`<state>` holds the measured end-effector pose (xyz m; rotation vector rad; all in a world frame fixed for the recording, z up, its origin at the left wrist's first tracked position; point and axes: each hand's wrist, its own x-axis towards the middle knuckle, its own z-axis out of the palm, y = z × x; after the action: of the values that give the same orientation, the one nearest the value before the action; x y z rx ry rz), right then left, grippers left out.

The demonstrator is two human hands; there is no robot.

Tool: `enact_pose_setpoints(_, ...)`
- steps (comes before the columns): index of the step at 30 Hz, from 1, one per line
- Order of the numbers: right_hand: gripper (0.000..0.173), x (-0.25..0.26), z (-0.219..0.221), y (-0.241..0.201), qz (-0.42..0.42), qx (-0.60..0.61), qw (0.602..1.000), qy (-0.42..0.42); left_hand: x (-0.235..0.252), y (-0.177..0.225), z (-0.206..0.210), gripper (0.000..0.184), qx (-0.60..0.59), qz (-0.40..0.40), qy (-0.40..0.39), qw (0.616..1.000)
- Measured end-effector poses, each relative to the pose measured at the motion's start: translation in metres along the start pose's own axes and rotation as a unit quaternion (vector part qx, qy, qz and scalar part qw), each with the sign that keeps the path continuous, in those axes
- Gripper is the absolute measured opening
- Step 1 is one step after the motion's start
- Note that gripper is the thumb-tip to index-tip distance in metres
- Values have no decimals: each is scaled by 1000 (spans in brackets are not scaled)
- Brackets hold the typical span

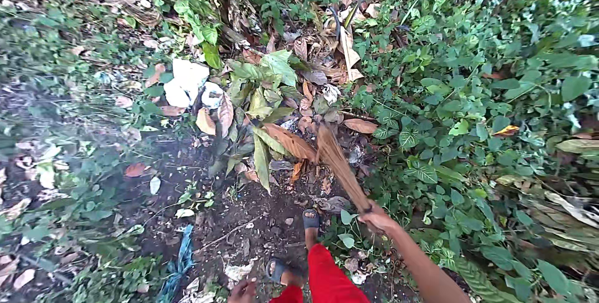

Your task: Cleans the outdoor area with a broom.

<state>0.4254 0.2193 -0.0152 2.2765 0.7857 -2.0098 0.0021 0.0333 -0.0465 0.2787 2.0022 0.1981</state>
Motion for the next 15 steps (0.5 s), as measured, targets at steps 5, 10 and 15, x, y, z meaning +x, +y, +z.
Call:
enact_pose_setpoints(5,64,-44,-69,39,9,105,988,116,-5,14,7,27,-18,-3,20,1000)
enact_pose_setpoints(10,46,85,-38,-44,59,124,979,151,-17,20,8,28,-30,6,29,999)
enact_pose_setpoints(15,73,96,33,-120,-2,-45,999,30,-18,1,10,31,-24,-7,36,999)
